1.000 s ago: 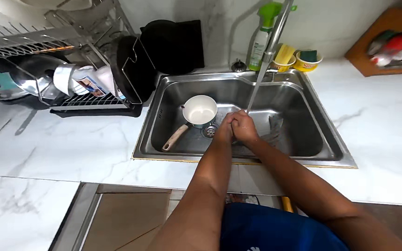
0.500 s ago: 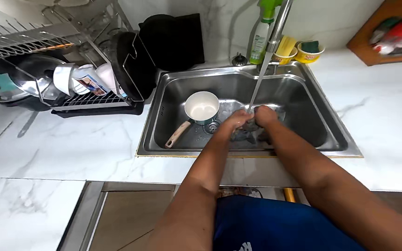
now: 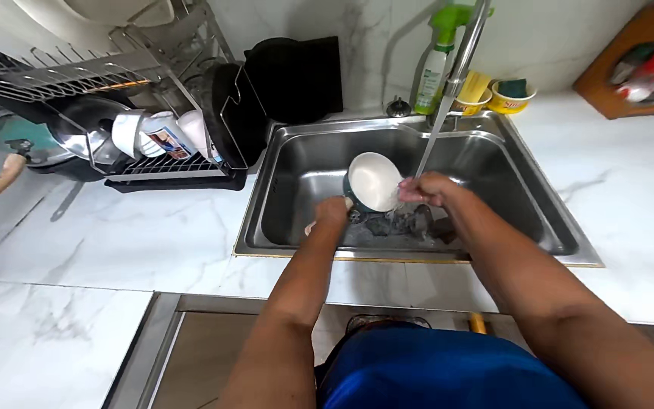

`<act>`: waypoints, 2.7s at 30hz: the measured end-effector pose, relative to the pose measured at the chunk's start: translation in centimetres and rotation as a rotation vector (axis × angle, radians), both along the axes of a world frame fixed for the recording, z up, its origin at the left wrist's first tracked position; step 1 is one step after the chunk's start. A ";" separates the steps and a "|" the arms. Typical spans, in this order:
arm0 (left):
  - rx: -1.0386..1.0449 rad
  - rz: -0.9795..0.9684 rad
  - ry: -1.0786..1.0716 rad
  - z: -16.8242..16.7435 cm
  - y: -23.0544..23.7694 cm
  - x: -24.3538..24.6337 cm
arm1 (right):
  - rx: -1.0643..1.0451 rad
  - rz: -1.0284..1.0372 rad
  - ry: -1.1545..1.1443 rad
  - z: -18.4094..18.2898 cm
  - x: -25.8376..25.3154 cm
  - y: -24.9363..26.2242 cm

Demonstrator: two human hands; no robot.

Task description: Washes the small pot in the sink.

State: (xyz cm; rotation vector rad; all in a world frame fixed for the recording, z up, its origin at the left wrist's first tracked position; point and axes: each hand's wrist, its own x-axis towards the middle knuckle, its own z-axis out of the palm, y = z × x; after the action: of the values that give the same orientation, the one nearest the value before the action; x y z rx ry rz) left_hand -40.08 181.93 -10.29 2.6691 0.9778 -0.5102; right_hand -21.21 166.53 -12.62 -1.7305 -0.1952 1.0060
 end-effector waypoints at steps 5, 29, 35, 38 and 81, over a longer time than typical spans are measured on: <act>0.100 -0.186 -0.058 -0.3 -2.7 -0.6 | -0.003 0.086 -0.097 7.1 1.0 2.3; 0.433 -0.367 -0.286 -0.2 1.9 -4.0 | -0.223 0.402 -0.625 7.0 3.0 1.2; 0.521 -0.375 -0.462 -1.2 3.3 -4.6 | -0.474 0.258 -0.863 5.4 0.8 1.9; 0.591 -0.391 -0.517 -1.6 4.4 -5.0 | -0.265 0.303 -0.811 3.1 2.3 2.2; -0.028 0.051 -0.056 0.0 -0.9 0.5 | -0.342 0.033 -0.949 8.0 10.5 -5.1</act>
State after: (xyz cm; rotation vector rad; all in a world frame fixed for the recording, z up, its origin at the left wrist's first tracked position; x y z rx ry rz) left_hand -39.55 181.02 -10.24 2.6124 1.0118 -0.4325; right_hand -10.73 161.40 -4.65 -2.4209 -0.6817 0.1626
